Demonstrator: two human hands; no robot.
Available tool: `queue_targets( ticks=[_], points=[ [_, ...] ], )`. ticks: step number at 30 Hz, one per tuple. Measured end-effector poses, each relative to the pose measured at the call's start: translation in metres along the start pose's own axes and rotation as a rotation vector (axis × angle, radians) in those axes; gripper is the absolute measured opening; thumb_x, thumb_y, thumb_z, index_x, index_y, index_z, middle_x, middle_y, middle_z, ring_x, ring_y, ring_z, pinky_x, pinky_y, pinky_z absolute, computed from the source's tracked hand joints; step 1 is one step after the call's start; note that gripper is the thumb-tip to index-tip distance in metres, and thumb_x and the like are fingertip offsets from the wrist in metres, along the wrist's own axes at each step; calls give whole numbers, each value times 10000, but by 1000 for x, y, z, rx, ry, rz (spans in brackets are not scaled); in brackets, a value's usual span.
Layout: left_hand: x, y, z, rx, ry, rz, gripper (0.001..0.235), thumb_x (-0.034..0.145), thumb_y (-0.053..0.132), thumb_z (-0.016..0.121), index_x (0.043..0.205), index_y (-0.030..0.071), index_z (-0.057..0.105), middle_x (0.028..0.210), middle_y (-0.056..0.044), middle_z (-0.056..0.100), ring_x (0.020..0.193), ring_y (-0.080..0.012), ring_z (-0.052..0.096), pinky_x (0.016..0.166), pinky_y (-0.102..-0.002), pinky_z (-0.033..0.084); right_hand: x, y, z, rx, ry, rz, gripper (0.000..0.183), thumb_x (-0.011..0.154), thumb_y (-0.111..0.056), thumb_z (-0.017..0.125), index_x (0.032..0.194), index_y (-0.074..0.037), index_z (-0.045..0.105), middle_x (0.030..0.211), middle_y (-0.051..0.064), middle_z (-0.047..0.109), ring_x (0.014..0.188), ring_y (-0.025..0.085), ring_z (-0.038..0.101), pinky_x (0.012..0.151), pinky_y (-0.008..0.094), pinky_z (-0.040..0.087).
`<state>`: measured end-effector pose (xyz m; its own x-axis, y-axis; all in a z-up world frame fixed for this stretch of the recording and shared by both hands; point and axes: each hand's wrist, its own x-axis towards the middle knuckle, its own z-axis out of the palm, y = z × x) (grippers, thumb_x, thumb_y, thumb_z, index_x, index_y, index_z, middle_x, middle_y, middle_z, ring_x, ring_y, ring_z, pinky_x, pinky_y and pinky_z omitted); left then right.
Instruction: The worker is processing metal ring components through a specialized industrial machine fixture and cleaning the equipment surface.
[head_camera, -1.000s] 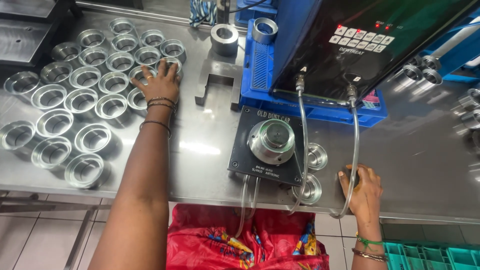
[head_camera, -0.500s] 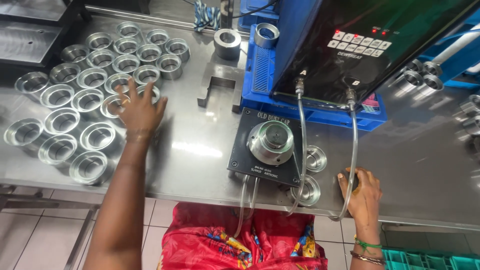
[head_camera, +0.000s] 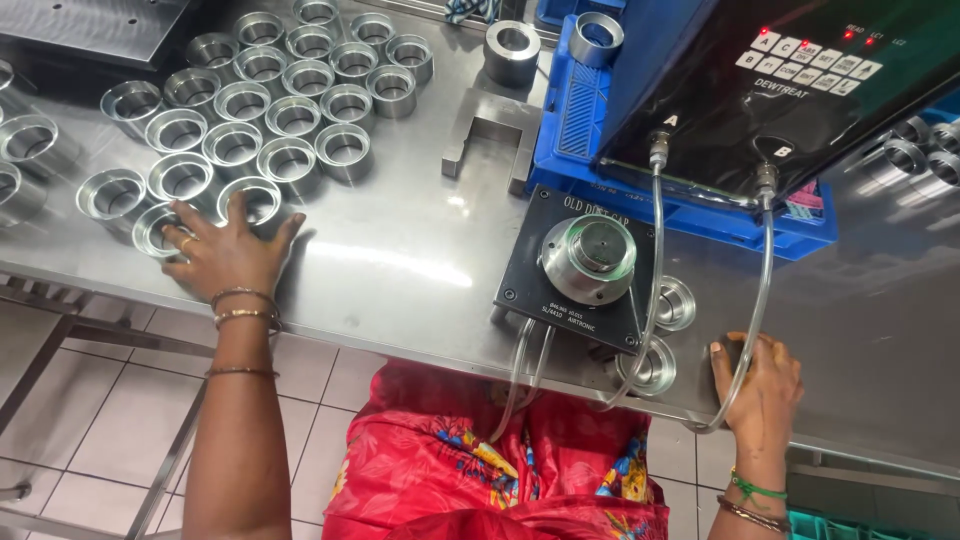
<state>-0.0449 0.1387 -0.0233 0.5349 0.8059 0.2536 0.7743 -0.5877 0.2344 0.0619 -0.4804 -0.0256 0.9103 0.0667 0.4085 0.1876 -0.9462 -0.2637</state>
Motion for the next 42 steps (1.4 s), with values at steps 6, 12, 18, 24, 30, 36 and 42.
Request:
queue_targets(
  ticks=[6, 12, 18, 24, 30, 36, 42],
  points=[
    [30, -12, 19, 69, 23, -30, 902, 737, 913, 628, 1423, 327, 600, 1597, -348, 248, 1407, -566, 344, 981, -823, 282, 1, -4, -3, 9, -24, 16, 341, 964, -397, 720, 1205, -156, 703, 1258, 113, 648, 1210, 368, 575, 1035, 515, 462],
    [50, -20, 17, 37, 40, 16, 909, 739, 930, 611, 1445, 358, 584, 1586, -369, 245, 1385, -559, 370, 986, -831, 274, 8, -9, -5, -45, -51, -3, 458, 956, -419, 725, 1317, -146, 650, 1313, 142, 634, 1254, 394, 559, 1035, 581, 420],
    [44, -13, 4, -18, 53, 188, 779, 915, 865, 545, 1370, 247, 683, 1493, -350, 435, 1444, -560, 308, 1053, -852, 155, 21, -15, 12, 166, -175, -191, 477, 1004, -396, 613, 1443, -211, 577, 1506, 106, 522, 1388, 359, 478, 1117, 602, 349],
    [-78, 154, -25, -905, -87, 825, 534, 895, 472, 796, 1324, 194, 644, 1393, -31, 620, 1262, -241, 614, 1093, -453, 422, 26, -42, 2, 45, -222, -165, 553, 833, -434, 742, 1335, -235, 618, 1503, 61, 498, 1382, 353, 460, 1083, 628, 321],
    [-155, 236, -72, -743, -110, 1013, 954, 699, 777, 763, 1431, 212, 529, 1431, -216, 428, 1315, -460, 405, 1044, -603, 337, 15, -12, 11, 111, -129, 95, 696, 690, -601, 844, 1177, -165, 605, 1370, 52, 588, 1352, 323, 521, 1131, 555, 416],
    [-135, 252, -87, -653, -465, 937, 1073, 578, 778, 714, 1496, 292, 446, 1317, -99, 559, 1304, -301, 512, 1157, -574, 313, 21, -16, 7, 121, -126, 102, 993, 622, -604, 861, 1423, -118, 531, 1371, 146, 578, 1340, 376, 465, 1111, 621, 274],
    [-118, 241, -42, -808, -356, 1259, 937, 839, 632, 824, 1574, 225, 411, 1480, -120, 557, 1432, -432, 386, 1106, -638, 241, 22, -14, 10, 111, -137, 59, 985, 675, -664, 804, 1454, -132, 519, 1389, 133, 580, 1373, 363, 442, 1129, 618, 248]
  ],
)
